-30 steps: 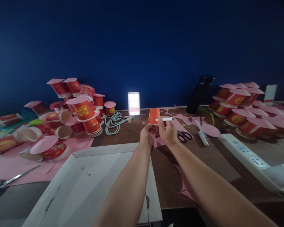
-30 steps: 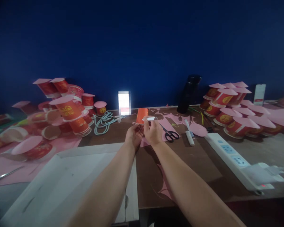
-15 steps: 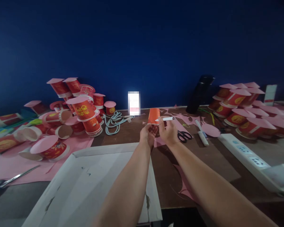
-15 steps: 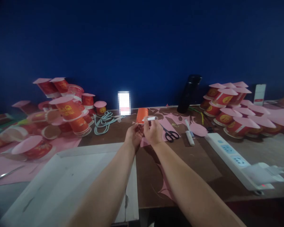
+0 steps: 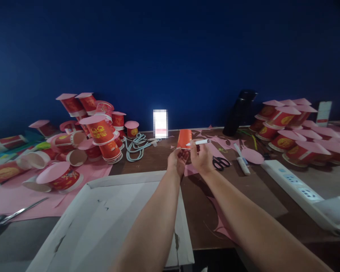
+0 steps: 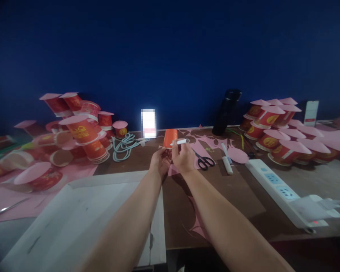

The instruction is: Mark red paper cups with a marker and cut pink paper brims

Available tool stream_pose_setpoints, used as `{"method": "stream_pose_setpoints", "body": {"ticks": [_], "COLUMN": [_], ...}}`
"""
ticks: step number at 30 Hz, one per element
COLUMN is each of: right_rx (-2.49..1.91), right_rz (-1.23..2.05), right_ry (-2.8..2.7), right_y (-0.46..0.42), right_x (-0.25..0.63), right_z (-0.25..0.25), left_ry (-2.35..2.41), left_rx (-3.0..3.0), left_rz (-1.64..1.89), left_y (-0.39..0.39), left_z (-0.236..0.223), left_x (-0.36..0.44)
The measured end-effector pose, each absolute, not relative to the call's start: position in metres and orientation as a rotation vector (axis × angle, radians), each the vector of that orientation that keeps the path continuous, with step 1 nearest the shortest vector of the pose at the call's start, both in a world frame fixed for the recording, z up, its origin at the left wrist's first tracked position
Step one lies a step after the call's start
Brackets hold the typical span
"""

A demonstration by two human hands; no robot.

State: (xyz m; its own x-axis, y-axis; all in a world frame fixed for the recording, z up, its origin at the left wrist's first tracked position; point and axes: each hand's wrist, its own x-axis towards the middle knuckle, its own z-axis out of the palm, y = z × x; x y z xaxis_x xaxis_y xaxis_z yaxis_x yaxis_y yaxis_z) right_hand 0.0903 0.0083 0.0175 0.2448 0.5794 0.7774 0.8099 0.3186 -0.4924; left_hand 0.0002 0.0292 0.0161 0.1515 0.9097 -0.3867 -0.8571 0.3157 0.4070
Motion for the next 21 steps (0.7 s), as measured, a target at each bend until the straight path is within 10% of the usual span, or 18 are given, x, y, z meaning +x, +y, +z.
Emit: {"method": "stream_pose_setpoints", "body": {"ticks": [21], "right_rx": [-1.435], "right_rz": [-0.265], "right_ry": [-1.433], "right_y": [0.0099], "right_x": [0.0913], "right_z": [0.0149], "left_ry": [0.621], "left_rx": [0.095], "left_rz": [1.268], "left_y": [0.0307], "left_z": [0.0155], "left_x": [-0.0011]}}
